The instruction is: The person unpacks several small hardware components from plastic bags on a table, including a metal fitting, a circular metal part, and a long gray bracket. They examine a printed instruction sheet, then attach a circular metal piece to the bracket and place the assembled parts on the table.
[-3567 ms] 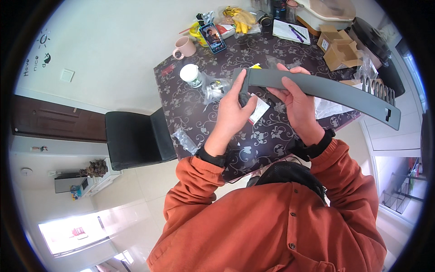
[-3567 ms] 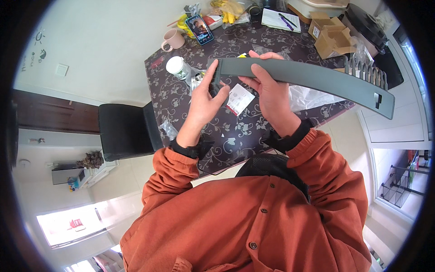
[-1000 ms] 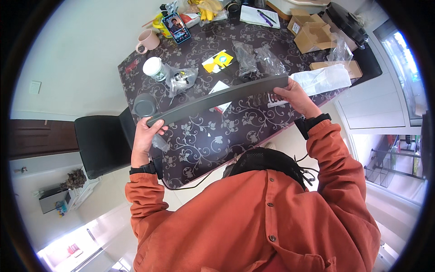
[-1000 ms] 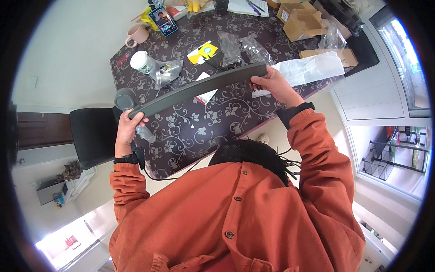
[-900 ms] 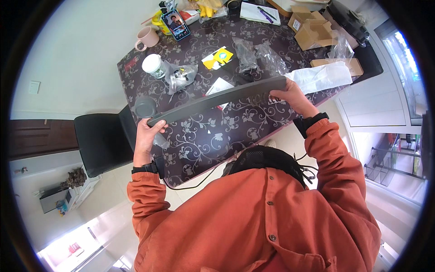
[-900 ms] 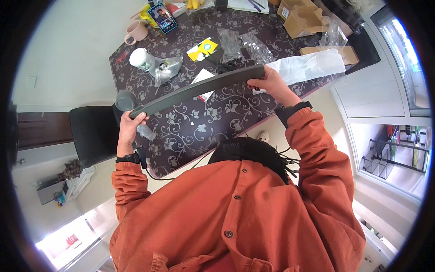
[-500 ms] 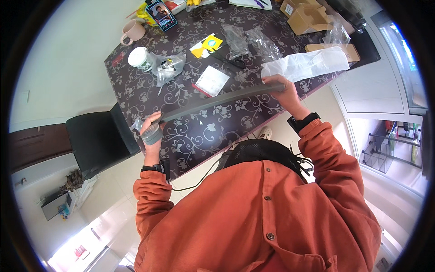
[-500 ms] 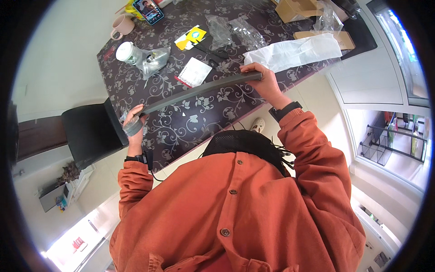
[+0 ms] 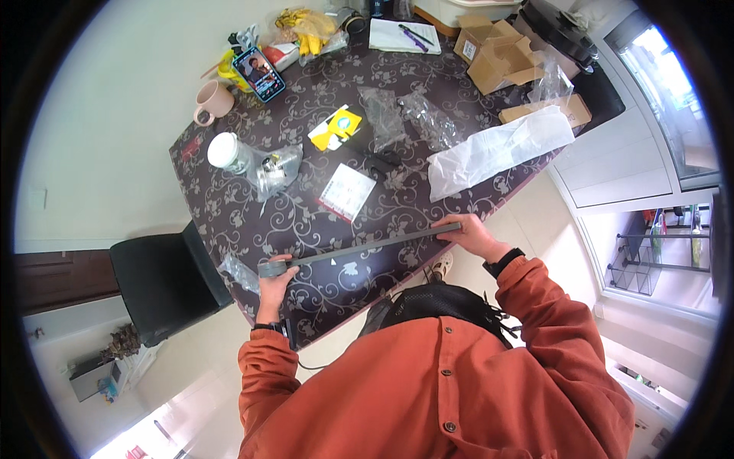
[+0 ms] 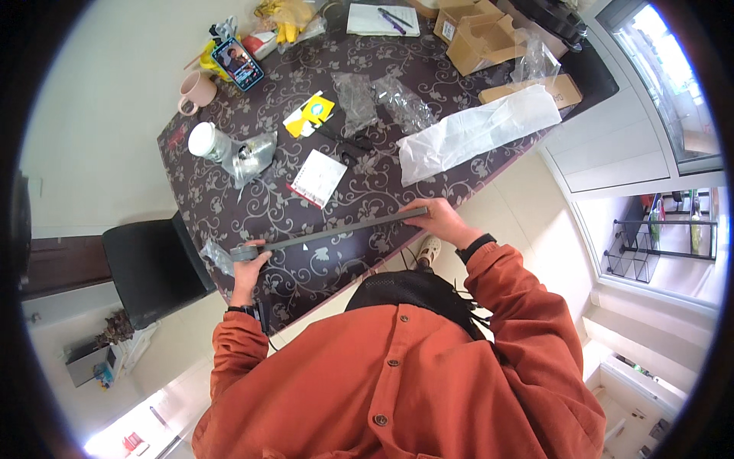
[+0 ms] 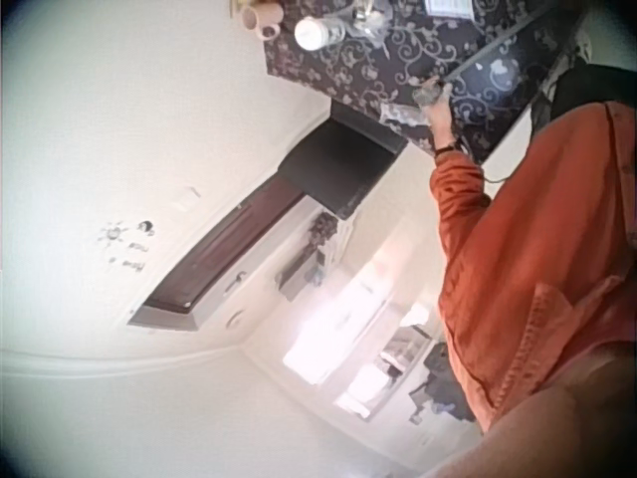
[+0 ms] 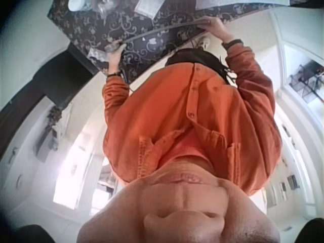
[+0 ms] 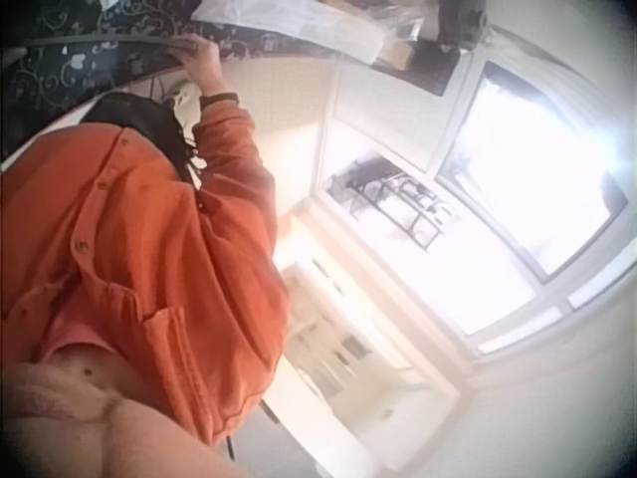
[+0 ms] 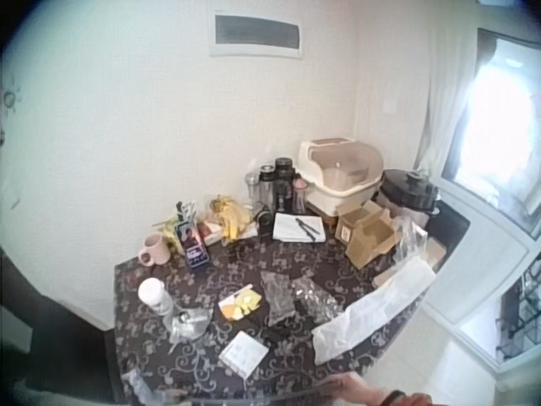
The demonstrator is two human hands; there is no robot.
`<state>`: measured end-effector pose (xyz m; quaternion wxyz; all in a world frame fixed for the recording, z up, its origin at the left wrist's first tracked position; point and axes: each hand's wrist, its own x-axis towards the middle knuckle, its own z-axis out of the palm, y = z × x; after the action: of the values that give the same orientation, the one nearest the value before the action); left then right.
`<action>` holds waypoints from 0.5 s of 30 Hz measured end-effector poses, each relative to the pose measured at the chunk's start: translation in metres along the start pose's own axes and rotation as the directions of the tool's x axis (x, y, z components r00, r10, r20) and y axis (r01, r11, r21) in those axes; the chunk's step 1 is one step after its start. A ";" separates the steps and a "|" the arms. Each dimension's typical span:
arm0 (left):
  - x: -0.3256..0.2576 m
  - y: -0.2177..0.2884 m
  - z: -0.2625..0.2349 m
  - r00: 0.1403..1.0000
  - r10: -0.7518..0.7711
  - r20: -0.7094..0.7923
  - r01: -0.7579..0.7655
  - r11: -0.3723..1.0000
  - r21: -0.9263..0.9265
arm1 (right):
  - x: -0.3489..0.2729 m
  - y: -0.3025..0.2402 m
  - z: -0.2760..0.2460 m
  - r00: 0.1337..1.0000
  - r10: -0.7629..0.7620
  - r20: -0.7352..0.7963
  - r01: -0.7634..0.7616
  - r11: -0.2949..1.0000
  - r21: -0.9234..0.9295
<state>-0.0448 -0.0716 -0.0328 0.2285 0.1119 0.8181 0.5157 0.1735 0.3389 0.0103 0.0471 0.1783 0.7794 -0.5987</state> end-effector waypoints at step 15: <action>0.014 -0.017 -0.006 0.984 -0.130 -0.125 0.125 0.991 -0.049 | 0.032 0.033 -0.001 0.940 0.270 0.211 -0.310 0.931 0.191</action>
<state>-0.0586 -0.0780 -0.0490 0.2104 0.0212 0.8260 0.5226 0.1547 0.3539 -0.0294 0.1859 0.2407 0.6654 -0.6817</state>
